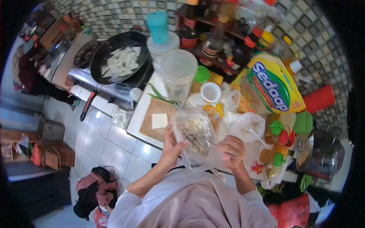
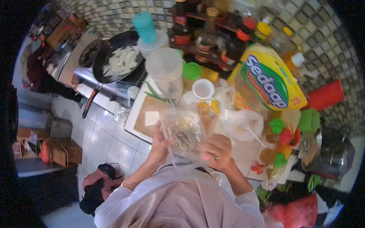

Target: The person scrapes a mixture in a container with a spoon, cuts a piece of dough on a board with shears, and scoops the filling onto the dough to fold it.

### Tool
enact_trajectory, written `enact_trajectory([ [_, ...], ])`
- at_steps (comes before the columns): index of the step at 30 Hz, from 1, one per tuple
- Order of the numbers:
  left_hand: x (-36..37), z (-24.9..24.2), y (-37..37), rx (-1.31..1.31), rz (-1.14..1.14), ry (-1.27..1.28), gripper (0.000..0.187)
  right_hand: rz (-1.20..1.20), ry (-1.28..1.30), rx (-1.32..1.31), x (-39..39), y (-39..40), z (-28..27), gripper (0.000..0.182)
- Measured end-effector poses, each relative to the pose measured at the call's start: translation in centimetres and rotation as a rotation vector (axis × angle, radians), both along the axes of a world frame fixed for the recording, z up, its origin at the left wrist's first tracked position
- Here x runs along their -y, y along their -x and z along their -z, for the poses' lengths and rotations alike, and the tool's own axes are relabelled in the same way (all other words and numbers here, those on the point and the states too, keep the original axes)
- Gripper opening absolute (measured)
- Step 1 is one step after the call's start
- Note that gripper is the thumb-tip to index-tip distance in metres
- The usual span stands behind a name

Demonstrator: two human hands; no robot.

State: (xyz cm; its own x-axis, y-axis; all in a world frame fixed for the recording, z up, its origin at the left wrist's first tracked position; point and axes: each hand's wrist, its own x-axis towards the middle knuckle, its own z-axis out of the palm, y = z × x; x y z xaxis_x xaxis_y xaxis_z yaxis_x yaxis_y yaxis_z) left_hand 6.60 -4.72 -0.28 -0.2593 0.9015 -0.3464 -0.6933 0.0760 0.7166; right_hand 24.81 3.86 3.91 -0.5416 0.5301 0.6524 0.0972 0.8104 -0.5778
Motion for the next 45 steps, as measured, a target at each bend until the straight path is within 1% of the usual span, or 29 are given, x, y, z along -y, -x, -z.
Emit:
enact_trajectory([
  [1,0.0,-0.1,0.0,-0.014,0.025,-0.002,0.087,-0.032,-0.002,-0.017,-0.4,0.4,0.1,0.011],
  [2,0.0,-0.3,0.1,-0.024,0.056,-0.003,0.086,-0.007,0.019,-0.026,-0.7,0.6,0.1,0.020],
  [3,0.1,-0.4,0.0,-0.035,0.035,-0.005,0.086,0.024,0.040,-0.031,-1.0,0.6,0.2,0.032],
  [4,0.2,-0.4,-0.1,-0.036,0.045,-0.001,0.085,0.043,0.065,0.037,-1.3,0.3,0.9,0.013],
  [7,0.1,-1.0,0.2,-0.038,0.048,-0.001,0.084,-0.012,0.039,-0.029,-1.0,1.4,1.7,0.014],
  [8,0.1,-1.0,0.4,-0.013,0.043,0.008,0.083,-0.018,0.036,-0.029,-0.8,1.6,1.4,0.014],
  [10,0.1,-1.1,0.6,0.014,0.038,0.015,0.083,-0.107,-0.048,0.003,-0.5,1.7,0.6,0.015],
  [13,0.1,-1.1,0.7,0.036,0.027,0.060,0.082,-0.125,0.005,0.001,-1.0,0.7,0.7,0.017],
  [15,0.3,-0.5,0.5,-0.010,0.035,0.012,0.081,-0.081,0.041,0.011,-1.4,0.8,0.9,0.016],
  [17,0.3,-0.8,0.3,-0.010,0.043,0.025,0.081,-0.029,0.078,0.023,-1.5,0.9,1.3,0.016],
  [19,0.1,-1.0,0.2,-0.008,0.057,0.034,0.081,-0.044,0.083,-0.040,-1.0,1.6,1.4,0.015],
  [21,-0.1,-1.0,0.4,-0.038,0.065,0.023,0.082,-0.060,0.066,-0.038,-0.4,1.5,1.1,0.016],
  [23,-0.2,-0.7,0.3,-0.038,0.065,0.031,0.083,-0.135,0.006,-0.010,-0.1,1.1,0.9,0.016],
  [24,-0.2,-0.7,0.4,-0.009,0.074,0.030,0.083,-0.131,0.024,0.006,-0.2,0.8,0.5,0.013],
  [27,-0.2,-0.4,0.3,-0.008,0.096,0.022,0.082,-0.019,0.036,0.007,-1.0,-0.2,1.4,0.010],
  [28,-0.2,-0.4,0.1,-0.023,0.095,0.013,0.082,0.001,0.099,0.030,-1.2,-0.3,1.6,0.011],
  [32,-0.4,-0.9,0.0,-0.026,0.109,0.041,0.081,0.014,0.076,-0.026,-0.9,0.8,1.7,0.012],
  [33,-0.4,-0.8,0.1,-0.038,0.112,0.032,0.081,-0.030,0.101,-0.071,-0.6,1.2,1.3,0.013],
  [34,-0.4,-0.8,0.2,-0.051,0.114,0.022,0.082,-0.076,0.126,-0.116,-0.4,1.5,1.0,0.026],
  [35,-0.4,-0.8,0.3,-0.053,0.114,0.025,0.082,-0.076,0.128,-0.119,-0.4,1.3,0.8,0.026],
  [36,-0.4,-0.8,0.3,-0.038,0.120,0.029,0.082,-0.073,0.129,-0.090,-0.5,0.8,0.7,0.014],
  [37,-0.4,-0.7,0.3,-0.023,0.127,0.033,0.082,-0.068,0.128,-0.061,-0.6,0.5,0.5,0.007],
  [41,-0.5,-0.7,-0.1,-0.028,0.130,0.023,0.083,-0.005,0.181,-0.096,-0.5,0.1,-0.4,0.007],
  [43,-0.5,-0.7,-0.2,-0.053,0.135,0.025,0.084,-0.108,0.170,-0.115,-0.2,0.7,-1.1,0.008],
  [44,-0.5,-0.6,-0.3,-0.051,0.136,0.025,0.084,-0.106,0.169,-0.114,-0.2,1.1,-1.0,0.008],
  [45,-0.4,-0.5,-0.5,-0.121,0.131,-0.010,0.085,-0.083,0.086,-0.067,-0.3,1.5,-0.8,0.016],
])
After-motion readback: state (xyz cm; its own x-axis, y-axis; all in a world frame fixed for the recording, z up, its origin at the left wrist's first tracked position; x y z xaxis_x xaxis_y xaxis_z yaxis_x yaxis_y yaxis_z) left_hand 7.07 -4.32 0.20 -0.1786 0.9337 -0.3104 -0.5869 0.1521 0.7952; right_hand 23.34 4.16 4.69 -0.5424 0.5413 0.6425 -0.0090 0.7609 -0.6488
